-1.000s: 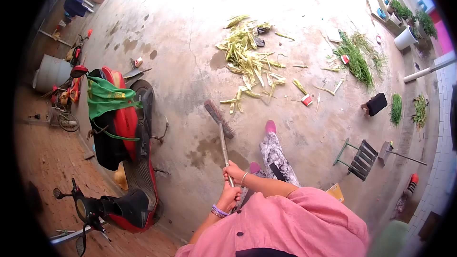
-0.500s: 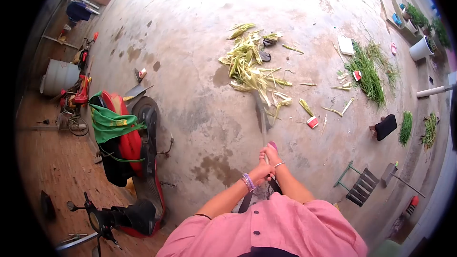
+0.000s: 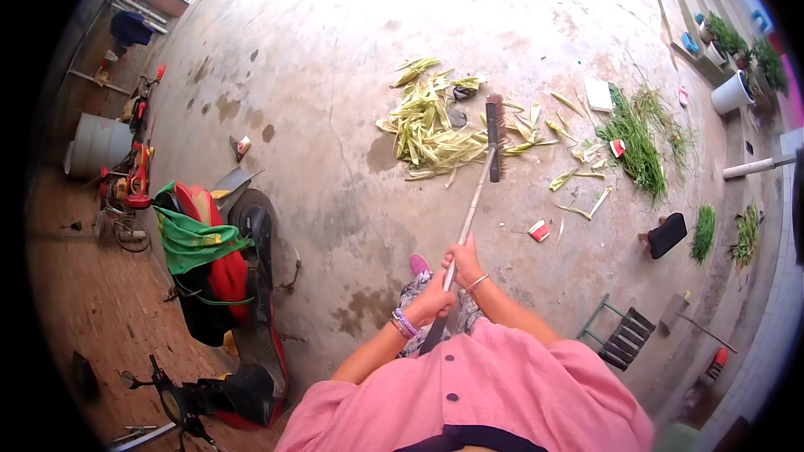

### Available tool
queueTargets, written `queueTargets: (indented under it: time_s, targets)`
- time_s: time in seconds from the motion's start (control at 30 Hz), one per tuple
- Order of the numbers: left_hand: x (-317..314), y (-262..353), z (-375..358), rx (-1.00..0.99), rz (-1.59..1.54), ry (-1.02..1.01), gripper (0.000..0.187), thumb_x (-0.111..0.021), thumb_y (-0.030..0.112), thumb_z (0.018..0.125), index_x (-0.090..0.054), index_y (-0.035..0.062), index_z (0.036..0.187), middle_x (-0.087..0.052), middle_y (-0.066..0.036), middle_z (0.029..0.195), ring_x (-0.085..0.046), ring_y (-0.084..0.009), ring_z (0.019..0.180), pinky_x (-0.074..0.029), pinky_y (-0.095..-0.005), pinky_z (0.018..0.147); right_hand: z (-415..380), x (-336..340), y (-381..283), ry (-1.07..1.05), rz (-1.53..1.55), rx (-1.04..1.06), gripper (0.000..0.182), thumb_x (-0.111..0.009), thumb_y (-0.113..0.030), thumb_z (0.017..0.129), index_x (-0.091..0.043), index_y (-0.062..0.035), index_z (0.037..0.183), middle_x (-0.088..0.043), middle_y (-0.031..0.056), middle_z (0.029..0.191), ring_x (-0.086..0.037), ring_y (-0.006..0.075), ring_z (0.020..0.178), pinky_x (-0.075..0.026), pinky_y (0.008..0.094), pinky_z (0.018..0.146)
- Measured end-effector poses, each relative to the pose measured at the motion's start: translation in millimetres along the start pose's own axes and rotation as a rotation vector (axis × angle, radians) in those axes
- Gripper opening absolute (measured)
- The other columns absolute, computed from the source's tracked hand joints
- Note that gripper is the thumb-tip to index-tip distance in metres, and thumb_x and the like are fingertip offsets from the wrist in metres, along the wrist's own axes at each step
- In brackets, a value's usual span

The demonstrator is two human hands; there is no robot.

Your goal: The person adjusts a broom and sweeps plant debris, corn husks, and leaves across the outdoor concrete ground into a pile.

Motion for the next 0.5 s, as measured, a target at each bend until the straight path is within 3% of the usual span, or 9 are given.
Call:
queueTargets:
  time_s: [0.17,0.2,0.23,0.3,0.33,0.4,0.5]
  targets:
    - [50.8,7.4,-31.5,0.005,-0.137,0.213,0.038,-0.044,-0.008,0.067,-0.034,0.0087,0.1,-0.039,-0.002,0.069,-0.038,-0.0071,0.046,-0.027,-0.0195,0.034,27.1,-69.7,79.2,-0.167,-0.074,-0.38,0.079,-0.045,0.007,0.07,-0.004,-0.0214,0.131,-0.04,0.0055,0.061,-0.039,0.0129,0.042,-0.036,0.0274,0.035]
    - [64.4,9.9,-30.2,0.013,-0.225,0.25,0.037,-0.045,-0.009,0.066,-0.033,0.0106,0.096,-0.039,-0.002,0.069,-0.038,-0.0072,0.046,-0.027,-0.02,0.034,36.1,-82.0,98.6,-0.124,-0.099,-0.396,0.063,-0.046,0.006,0.07,-0.017,-0.0116,0.123,-0.041,0.0061,0.058,-0.04,0.0128,0.043,-0.036,0.0283,0.035]
    - [79.8,13.7,-28.1,0.021,-0.31,0.288,0.037,-0.045,-0.01,0.066,-0.031,0.0124,0.091,-0.039,-0.001,0.07,-0.038,-0.0073,0.045,-0.028,-0.0206,0.034,42.7,-94.6,110.0,-0.127,-0.089,-0.39,0.063,-0.046,0.006,0.07,-0.017,-0.0116,0.123,-0.041,0.0061,0.058,-0.04,0.0128,0.043,-0.036,0.0283,0.035]
    - [113.6,22.7,-16.6,0.027,-0.365,0.309,0.037,-0.045,-0.011,0.066,-0.031,0.0134,0.09,-0.04,-0.001,0.07,-0.038,-0.0074,0.046,-0.028,-0.0207,0.035,66.5,-121.5,122.2,-0.188,-0.224,-0.468,0.046,-0.048,0.007,0.067,-0.026,-0.006,0.105,-0.043,0.007,0.056,-0.042,0.0141,0.043,-0.035,0.0289,0.035]
    - [128.3,26.6,-6.9,0.04,-0.448,0.334,0.037,-0.045,-0.011,0.066,-0.031,0.0143,0.089,-0.04,-0.001,0.07,-0.039,-0.0076,0.047,-0.029,-0.0209,0.036,83.5,-129.7,123.5,-0.185,-0.225,-0.468,0.046,-0.048,0.007,0.067,-0.026,-0.006,0.105,-0.043,0.007,0.056,-0.042,0.0141,0.043,-0.035,0.0289,0.035]
    - [150.6,42.3,8.1,0.068,-0.477,0.343,0.033,-0.045,-0.01,0.067,-0.034,0.0123,0.088,-0.042,-0.001,0.07,-0.04,-0.0074,0.046,-0.029,-0.0203,0.035,120.3,-139.8,138.8,-0.27,-0.358,-0.596,0.077,-0.047,0.01,0.066,-0.009,-0.0074,0.13,-0.043,0.0064,0.056,-0.043,0.0142,0.044,-0.038,0.0283,0.039]
    - [176.8,79.7,39.5,0.166,-0.488,0.27,0.037,-0.046,-0.009,0.068,-0.035,0.0106,0.098,-0.043,-0.001,0.07,-0.041,-0.0073,0.047,-0.03,-0.0196,0.036,164.2,-143.1,119.6,-0.146,-0.336,-0.508,0.07,-0.048,0.009,0.065,-0.017,-0.0065,0.126,-0.042,0.0066,0.057,-0.044,0.0143,0.046,-0.038,0.028,0.039]
Point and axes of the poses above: each hand's wrist, its own z-axis towards the middle knuckle, its own x-axis out of the back of the hand, y = z × x, the point moved 1 cm from there along z, towards the middle knuckle
